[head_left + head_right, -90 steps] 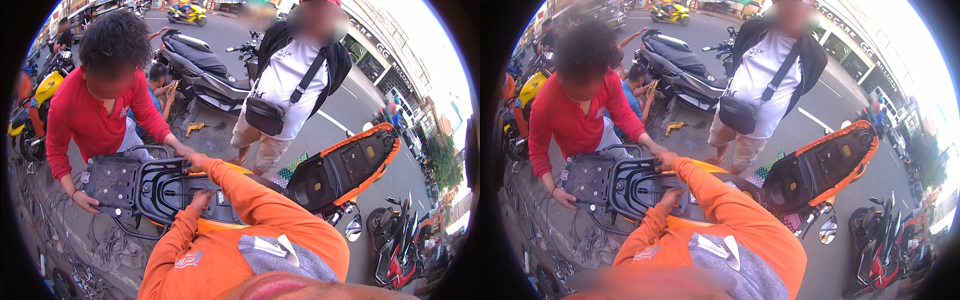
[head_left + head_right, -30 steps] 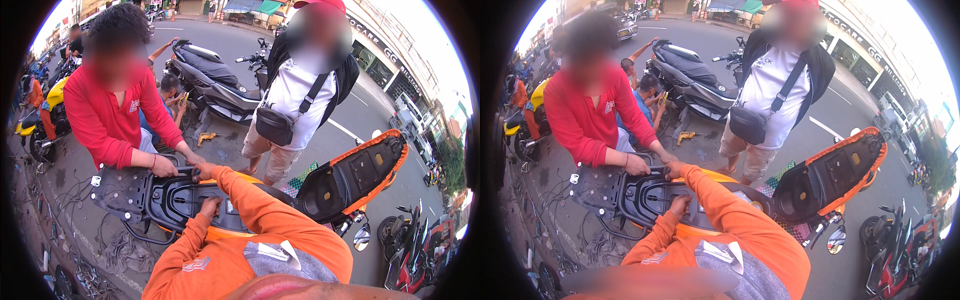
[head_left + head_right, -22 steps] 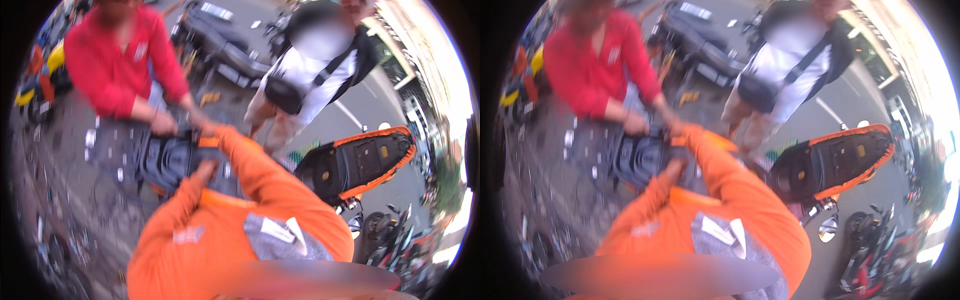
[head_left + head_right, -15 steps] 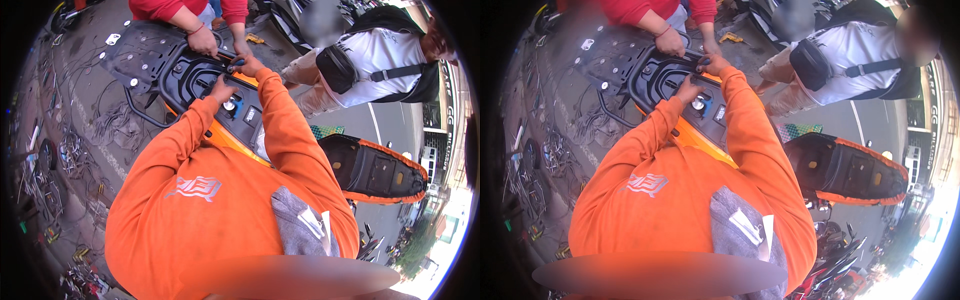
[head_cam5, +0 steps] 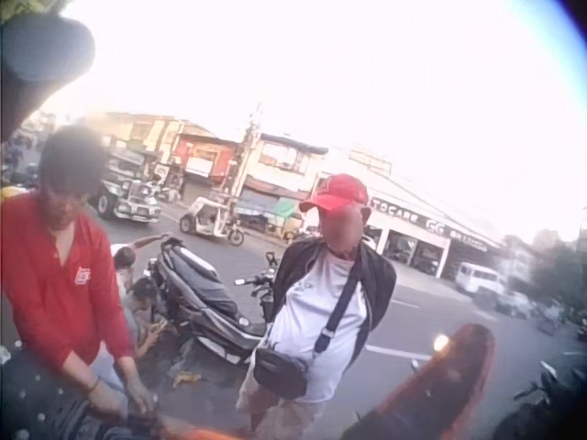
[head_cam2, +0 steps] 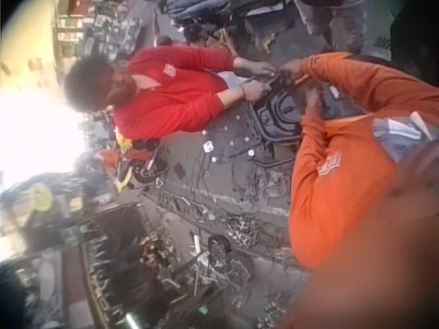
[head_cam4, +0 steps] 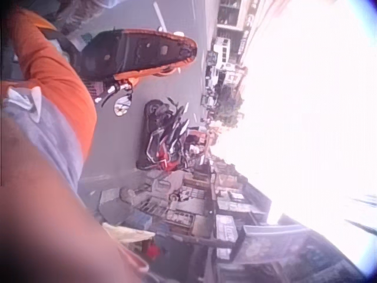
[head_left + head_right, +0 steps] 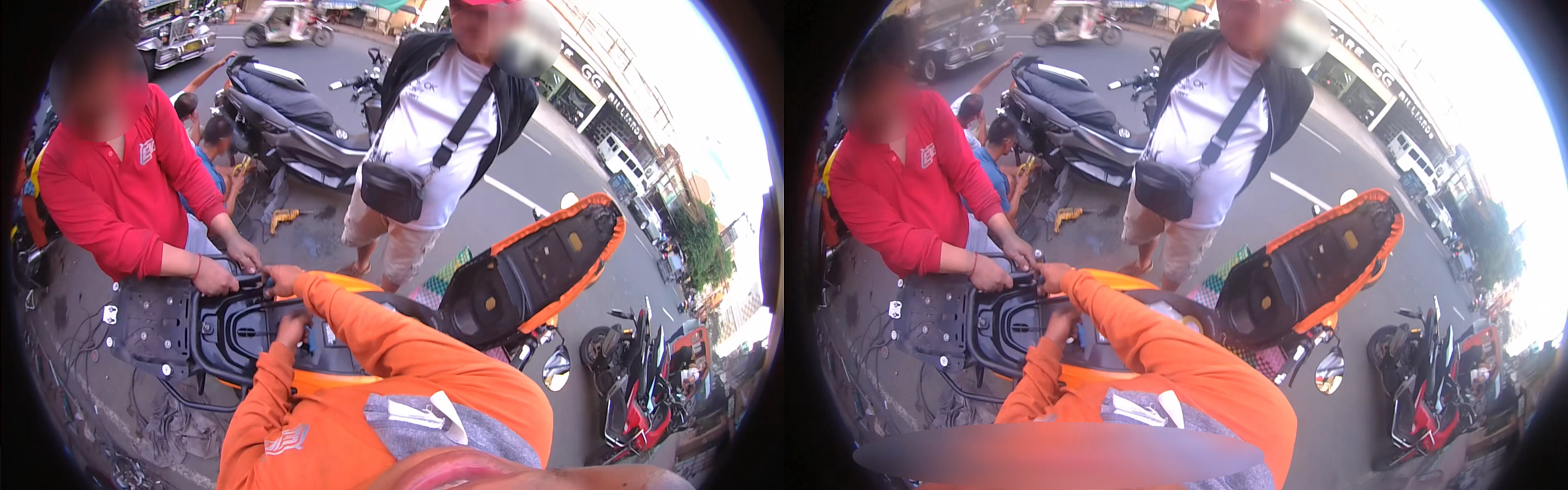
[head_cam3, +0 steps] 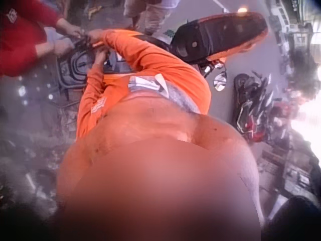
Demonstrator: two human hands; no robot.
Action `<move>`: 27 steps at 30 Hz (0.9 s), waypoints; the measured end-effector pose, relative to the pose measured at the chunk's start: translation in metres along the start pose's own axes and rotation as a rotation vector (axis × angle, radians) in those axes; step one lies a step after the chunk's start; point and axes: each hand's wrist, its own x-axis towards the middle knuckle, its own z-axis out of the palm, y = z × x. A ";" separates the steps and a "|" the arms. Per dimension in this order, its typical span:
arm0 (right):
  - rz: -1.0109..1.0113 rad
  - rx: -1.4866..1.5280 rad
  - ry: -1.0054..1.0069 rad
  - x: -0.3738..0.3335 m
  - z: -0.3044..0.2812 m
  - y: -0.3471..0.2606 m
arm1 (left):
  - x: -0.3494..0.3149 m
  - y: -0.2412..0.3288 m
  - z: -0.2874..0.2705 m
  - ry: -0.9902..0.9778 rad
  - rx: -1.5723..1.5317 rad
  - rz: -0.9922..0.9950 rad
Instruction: The person uses a screwdriver to tighten screws on the underside of a motorcycle's seat assembly. Another person assists by holding the assembly steady. The work continues with repeated tightening of multiple fasteners.
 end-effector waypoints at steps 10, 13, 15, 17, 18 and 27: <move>0.108 -0.081 0.078 -0.009 -0.002 -0.009 | -0.017 -0.006 0.018 -0.050 0.039 -0.119; 0.106 -0.088 0.112 -0.009 0.001 -0.007 | -0.018 -0.006 0.013 -0.038 0.037 -0.102; 0.104 -0.080 0.118 -0.008 0.003 -0.007 | -0.019 -0.006 0.010 -0.017 -0.005 -0.118; 0.118 -0.086 0.112 -0.007 0.003 -0.007 | -0.020 -0.005 0.009 -0.006 -0.037 -0.109; 0.109 -0.081 0.109 -0.007 0.003 -0.007 | -0.019 -0.005 0.009 -0.002 -0.043 -0.104; 0.035 -0.031 -0.076 -0.007 -0.014 -0.008 | -0.016 -0.010 0.014 0.024 -0.086 -0.109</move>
